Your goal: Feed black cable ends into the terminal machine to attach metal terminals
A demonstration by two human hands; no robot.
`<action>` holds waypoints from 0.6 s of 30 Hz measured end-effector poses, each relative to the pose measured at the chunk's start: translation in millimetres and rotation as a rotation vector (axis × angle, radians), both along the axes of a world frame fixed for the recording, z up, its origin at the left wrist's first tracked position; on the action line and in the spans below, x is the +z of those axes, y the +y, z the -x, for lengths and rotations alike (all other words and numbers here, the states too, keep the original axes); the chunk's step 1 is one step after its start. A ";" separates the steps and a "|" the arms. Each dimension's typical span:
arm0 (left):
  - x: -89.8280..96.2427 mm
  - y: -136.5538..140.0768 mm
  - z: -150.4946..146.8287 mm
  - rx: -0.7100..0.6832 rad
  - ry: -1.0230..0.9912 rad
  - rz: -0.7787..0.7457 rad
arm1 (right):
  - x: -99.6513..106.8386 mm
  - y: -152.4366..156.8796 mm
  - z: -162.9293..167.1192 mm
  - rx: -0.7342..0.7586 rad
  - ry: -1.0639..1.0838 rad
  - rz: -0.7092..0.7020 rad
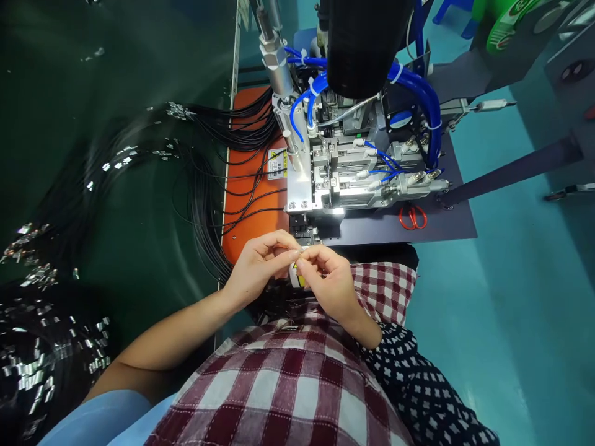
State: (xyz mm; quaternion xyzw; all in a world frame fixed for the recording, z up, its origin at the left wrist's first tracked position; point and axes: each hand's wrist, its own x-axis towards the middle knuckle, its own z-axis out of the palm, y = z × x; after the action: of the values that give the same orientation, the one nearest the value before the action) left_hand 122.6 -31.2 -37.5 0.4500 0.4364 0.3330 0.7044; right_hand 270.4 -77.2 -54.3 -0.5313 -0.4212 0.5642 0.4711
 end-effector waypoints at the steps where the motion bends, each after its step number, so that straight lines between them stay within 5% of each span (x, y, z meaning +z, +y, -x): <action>1: 0.2 0.4 0.3 0.007 -0.011 0.022 | 1.1 0.1 -0.6 0.002 -0.015 -0.013; 10: -6.4 -1.2 -2.2 0.051 -0.093 0.185 | -13.0 -0.7 1.4 -0.016 -0.248 -0.142; 18: -5.2 -1.0 -3.4 0.102 0.012 0.169 | -9.5 0.6 -11.9 -0.038 -0.212 -0.071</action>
State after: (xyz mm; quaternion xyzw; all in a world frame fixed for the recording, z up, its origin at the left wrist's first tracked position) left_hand 125.9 -32.2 -42.7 0.3681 0.4897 0.3277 0.7192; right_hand 282.3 -76.6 -63.9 -0.5787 -0.4782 0.4806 0.4532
